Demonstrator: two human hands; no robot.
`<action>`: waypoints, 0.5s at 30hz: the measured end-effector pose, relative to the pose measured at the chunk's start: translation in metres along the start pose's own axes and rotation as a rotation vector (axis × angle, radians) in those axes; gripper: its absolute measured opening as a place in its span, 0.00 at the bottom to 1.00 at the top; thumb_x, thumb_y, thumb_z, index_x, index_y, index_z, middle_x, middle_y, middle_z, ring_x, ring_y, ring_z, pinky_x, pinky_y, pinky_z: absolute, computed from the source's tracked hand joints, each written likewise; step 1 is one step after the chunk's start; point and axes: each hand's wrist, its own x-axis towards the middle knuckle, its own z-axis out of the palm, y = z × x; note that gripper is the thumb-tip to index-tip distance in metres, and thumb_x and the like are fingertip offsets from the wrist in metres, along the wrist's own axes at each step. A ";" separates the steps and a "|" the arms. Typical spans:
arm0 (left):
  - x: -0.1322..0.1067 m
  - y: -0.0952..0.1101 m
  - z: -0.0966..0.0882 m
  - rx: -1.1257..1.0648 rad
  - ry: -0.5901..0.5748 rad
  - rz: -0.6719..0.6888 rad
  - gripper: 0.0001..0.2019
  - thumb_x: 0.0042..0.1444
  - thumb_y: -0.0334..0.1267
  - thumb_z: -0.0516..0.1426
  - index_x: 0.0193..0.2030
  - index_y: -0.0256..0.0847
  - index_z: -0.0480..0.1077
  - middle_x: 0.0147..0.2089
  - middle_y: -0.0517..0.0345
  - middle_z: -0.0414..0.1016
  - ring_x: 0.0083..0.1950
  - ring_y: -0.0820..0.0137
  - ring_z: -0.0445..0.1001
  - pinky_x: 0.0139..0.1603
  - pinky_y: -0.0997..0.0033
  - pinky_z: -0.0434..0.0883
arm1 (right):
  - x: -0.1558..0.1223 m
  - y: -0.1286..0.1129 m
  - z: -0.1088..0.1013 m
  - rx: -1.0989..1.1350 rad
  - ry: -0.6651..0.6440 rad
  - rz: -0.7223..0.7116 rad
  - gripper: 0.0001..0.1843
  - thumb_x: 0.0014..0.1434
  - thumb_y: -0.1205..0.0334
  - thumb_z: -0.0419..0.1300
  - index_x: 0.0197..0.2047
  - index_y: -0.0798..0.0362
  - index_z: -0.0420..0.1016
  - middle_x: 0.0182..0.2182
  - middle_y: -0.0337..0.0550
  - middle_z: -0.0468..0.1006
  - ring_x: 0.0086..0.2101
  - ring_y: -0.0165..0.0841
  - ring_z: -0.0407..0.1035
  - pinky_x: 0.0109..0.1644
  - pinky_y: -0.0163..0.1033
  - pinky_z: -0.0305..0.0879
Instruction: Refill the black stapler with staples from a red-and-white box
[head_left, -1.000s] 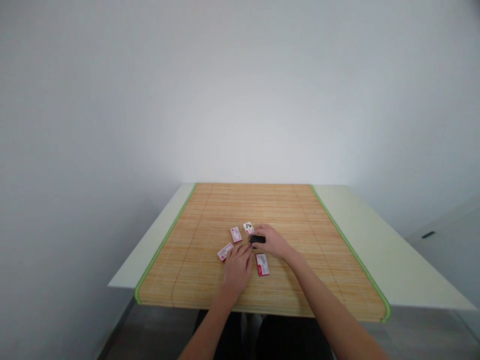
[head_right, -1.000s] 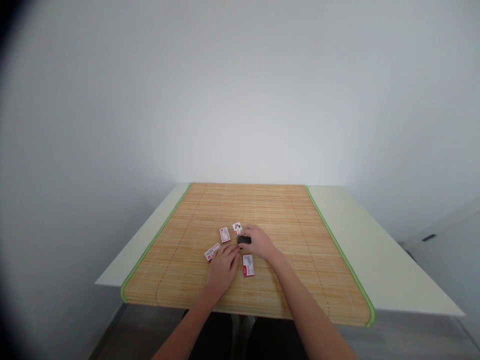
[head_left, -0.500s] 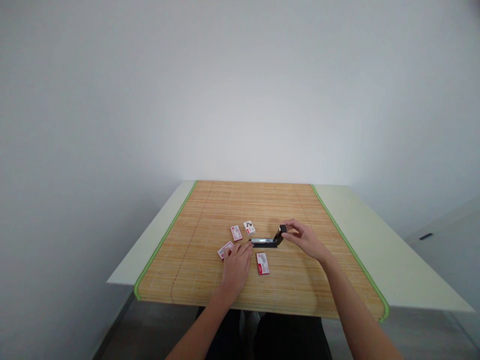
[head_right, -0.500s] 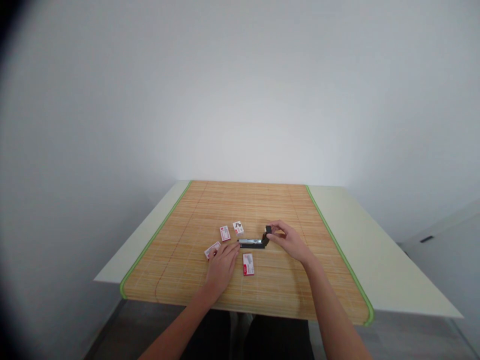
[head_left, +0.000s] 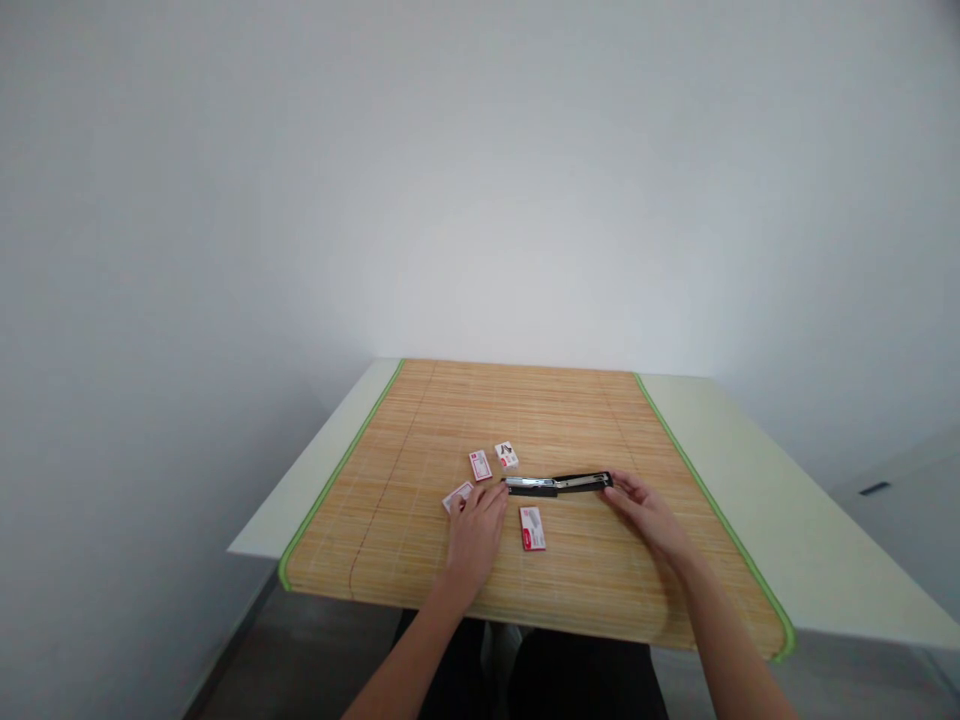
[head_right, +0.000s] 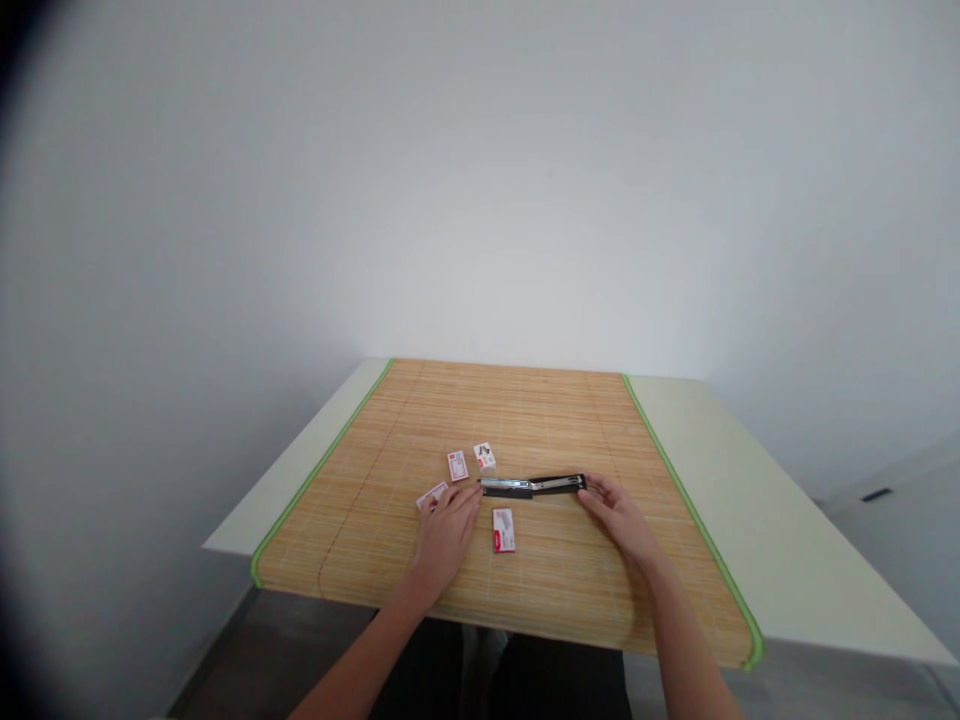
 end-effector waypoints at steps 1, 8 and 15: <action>0.001 0.000 0.000 -0.011 -0.004 0.002 0.20 0.73 0.35 0.47 0.66 0.54 0.68 0.67 0.59 0.72 0.65 0.59 0.67 0.65 0.48 0.63 | 0.001 0.000 -0.001 -0.010 -0.001 0.013 0.34 0.49 0.36 0.73 0.54 0.43 0.77 0.52 0.45 0.82 0.55 0.45 0.74 0.64 0.53 0.67; -0.009 0.006 -0.012 -0.229 0.022 -0.056 0.18 0.70 0.41 0.52 0.65 0.49 0.66 0.65 0.54 0.71 0.66 0.59 0.65 0.69 0.50 0.61 | -0.031 0.010 0.002 -0.186 0.488 -0.149 0.28 0.59 0.39 0.65 0.56 0.47 0.76 0.48 0.49 0.81 0.48 0.45 0.76 0.56 0.54 0.72; -0.036 0.048 -0.003 -0.276 -0.034 -0.155 0.24 0.55 0.53 0.65 0.55 0.47 0.70 0.53 0.49 0.72 0.56 0.50 0.68 0.57 0.48 0.67 | -0.063 0.002 0.082 -0.486 0.156 -0.296 0.18 0.68 0.48 0.57 0.55 0.44 0.77 0.48 0.50 0.80 0.46 0.46 0.74 0.50 0.53 0.73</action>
